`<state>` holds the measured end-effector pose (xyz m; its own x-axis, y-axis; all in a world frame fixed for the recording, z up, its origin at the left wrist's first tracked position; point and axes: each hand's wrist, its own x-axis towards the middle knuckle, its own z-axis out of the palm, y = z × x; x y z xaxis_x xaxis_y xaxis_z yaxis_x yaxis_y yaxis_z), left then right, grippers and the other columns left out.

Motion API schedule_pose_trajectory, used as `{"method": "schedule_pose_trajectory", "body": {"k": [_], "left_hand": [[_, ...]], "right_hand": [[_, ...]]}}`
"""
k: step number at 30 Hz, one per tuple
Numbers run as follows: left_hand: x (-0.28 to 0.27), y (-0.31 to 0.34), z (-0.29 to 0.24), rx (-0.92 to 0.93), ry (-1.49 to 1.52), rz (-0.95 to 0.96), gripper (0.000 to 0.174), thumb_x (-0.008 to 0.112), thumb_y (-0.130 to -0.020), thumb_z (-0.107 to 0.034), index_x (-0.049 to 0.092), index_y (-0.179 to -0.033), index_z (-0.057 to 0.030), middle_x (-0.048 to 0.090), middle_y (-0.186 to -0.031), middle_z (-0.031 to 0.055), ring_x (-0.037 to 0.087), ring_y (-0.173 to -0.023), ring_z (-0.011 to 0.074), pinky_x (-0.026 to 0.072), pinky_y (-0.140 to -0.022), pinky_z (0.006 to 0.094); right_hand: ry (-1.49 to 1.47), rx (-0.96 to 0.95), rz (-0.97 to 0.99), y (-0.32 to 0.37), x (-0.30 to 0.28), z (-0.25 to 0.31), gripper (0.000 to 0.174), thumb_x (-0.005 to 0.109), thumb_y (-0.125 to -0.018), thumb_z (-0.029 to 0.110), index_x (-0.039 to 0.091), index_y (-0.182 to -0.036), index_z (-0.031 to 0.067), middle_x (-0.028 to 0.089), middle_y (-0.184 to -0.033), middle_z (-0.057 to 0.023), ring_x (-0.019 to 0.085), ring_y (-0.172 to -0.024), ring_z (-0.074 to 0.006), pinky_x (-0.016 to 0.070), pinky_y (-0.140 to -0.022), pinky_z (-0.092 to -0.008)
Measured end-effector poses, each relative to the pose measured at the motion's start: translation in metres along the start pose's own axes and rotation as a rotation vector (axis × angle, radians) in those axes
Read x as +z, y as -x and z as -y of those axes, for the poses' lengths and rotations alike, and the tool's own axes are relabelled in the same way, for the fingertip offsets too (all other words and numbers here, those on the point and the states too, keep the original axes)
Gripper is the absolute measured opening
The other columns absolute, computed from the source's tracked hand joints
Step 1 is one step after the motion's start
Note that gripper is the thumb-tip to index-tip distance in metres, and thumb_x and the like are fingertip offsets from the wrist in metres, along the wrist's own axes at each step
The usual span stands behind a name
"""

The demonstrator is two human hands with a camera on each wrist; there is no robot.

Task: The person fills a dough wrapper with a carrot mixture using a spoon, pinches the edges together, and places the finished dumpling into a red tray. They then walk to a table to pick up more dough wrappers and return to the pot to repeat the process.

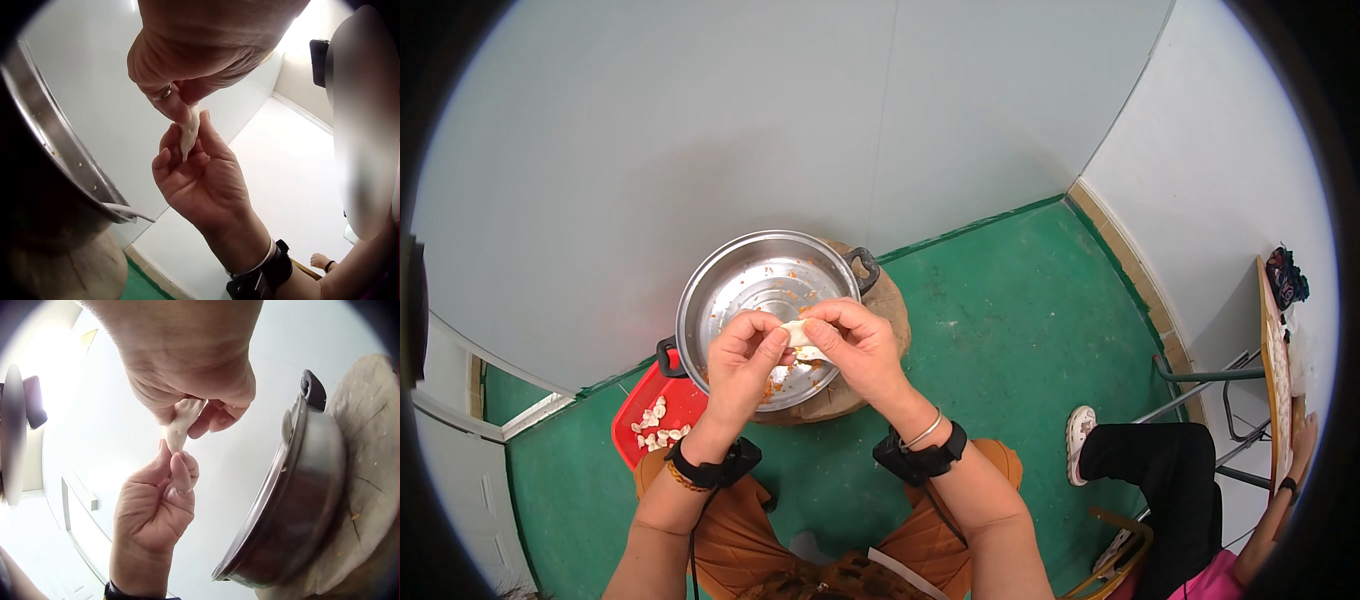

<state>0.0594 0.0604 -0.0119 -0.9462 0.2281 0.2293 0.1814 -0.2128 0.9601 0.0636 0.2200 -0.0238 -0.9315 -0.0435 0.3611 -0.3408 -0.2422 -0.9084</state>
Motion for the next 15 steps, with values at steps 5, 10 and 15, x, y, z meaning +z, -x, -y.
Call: {"method": "schedule_pose_trajectory", "body": {"k": [5, 10, 15], "left_hand": [[0.002, -0.001, 0.002, 0.072, -0.009, 0.005, 0.012, 0.061, -0.084, -0.005, 0.058, -0.093, 0.0031, 0.054, -0.089, 0.005, 0.055, -0.077, 0.0089, 0.0479, -0.064, 0.0219], [0.005, -0.002, 0.002, 0.131, -0.023, -0.003, 0.015, 0.063, -0.082, -0.005, 0.06, -0.095, 0.002, 0.055, -0.091, 0.0056, 0.054, -0.079, 0.009, 0.0466, -0.067, 0.0217], [0.003, -0.001, 0.003, 0.077, -0.023, -0.005, 0.011, 0.063, -0.083, -0.006, 0.062, -0.091, 0.0014, 0.055, -0.09, 0.0052, 0.054, -0.078, 0.0088, 0.0459, -0.066, 0.0211]], "right_hand": [[-0.011, 0.029, -0.002, 0.0, -0.002, -0.001, 0.013, 0.061, -0.085, 0.009, 0.062, -0.094, -0.001, 0.058, -0.094, -0.0041, 0.054, -0.085, -0.0089, 0.0442, -0.074, -0.0229], [-0.006, -0.021, 0.0, 0.0, 0.001, -0.001, 0.011, 0.058, -0.087, 0.007, 0.06, -0.095, -0.0006, 0.058, -0.09, -0.0026, 0.054, -0.083, -0.008, 0.0442, -0.073, -0.0225], [-0.033, -0.006, 0.032, 0.0, 0.0, -0.003, 0.014, 0.061, -0.085, 0.008, 0.061, -0.096, -0.0008, 0.057, -0.095, -0.0044, 0.055, -0.085, -0.0097, 0.0453, -0.075, -0.0226]]}}
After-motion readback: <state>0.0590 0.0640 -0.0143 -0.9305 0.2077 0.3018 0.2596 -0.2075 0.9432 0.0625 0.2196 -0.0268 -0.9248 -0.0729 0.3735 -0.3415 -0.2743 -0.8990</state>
